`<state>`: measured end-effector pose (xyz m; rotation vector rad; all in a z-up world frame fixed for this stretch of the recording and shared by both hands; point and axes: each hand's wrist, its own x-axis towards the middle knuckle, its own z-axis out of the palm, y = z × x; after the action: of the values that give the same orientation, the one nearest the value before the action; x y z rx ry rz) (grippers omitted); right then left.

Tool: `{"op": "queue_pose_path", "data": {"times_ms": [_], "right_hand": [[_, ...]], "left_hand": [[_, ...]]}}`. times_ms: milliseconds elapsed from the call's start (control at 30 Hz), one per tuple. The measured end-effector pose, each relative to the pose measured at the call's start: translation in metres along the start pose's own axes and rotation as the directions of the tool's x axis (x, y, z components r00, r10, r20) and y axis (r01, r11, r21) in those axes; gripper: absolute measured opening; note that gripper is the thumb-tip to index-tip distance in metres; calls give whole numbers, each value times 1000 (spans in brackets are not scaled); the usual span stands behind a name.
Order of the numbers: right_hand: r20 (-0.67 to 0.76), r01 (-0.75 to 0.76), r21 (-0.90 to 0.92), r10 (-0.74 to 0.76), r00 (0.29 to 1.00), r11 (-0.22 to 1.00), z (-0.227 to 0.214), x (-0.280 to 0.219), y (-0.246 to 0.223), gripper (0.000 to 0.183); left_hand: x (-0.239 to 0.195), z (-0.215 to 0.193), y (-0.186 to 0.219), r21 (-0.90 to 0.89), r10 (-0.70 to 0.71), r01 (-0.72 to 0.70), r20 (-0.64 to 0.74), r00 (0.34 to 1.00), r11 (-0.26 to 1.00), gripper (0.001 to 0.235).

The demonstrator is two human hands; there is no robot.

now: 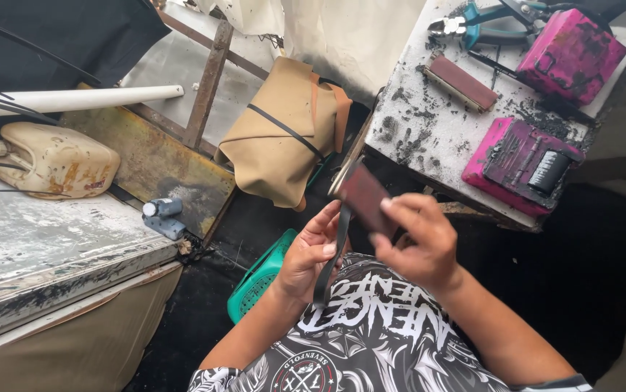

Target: Sanding the edges of a leather strap and small leather components, then hanging the strap using clips.

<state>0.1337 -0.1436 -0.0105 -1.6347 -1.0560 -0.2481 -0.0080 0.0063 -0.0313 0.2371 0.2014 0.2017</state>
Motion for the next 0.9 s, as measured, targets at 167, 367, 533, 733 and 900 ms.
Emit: {"op": "queue_pose_path", "data": {"times_ms": [167, 367, 533, 733, 900], "right_hand": [[-5, 13, 27, -13, 1000, 1000, 3, 0, 1, 39], [22, 47, 58, -48, 999, 997, 7, -9, -7, 37], [-10, 50, -6, -50, 999, 999, 4, 1, -2, 38], [21, 103, -65, -102, 995, 993, -1, 3, 3, 37], [57, 141, -7, -140, 988, 990, 2, 5, -10, 36]], "left_hand": [[0, -16, -1, -1, -1, 1, -21, 1000, 1000, 56], [-9, -48, -12, -51, -42, 39, -71, 997, 998, 55], [4, 6, 3, -42, -55, 54, -16, 998, 998, 67], [3, -5, 1, -36, -55, 54, -24, 998, 998, 68], [2, 6, 7, 56, -48, 50, -41, 998, 997, 56]]}}
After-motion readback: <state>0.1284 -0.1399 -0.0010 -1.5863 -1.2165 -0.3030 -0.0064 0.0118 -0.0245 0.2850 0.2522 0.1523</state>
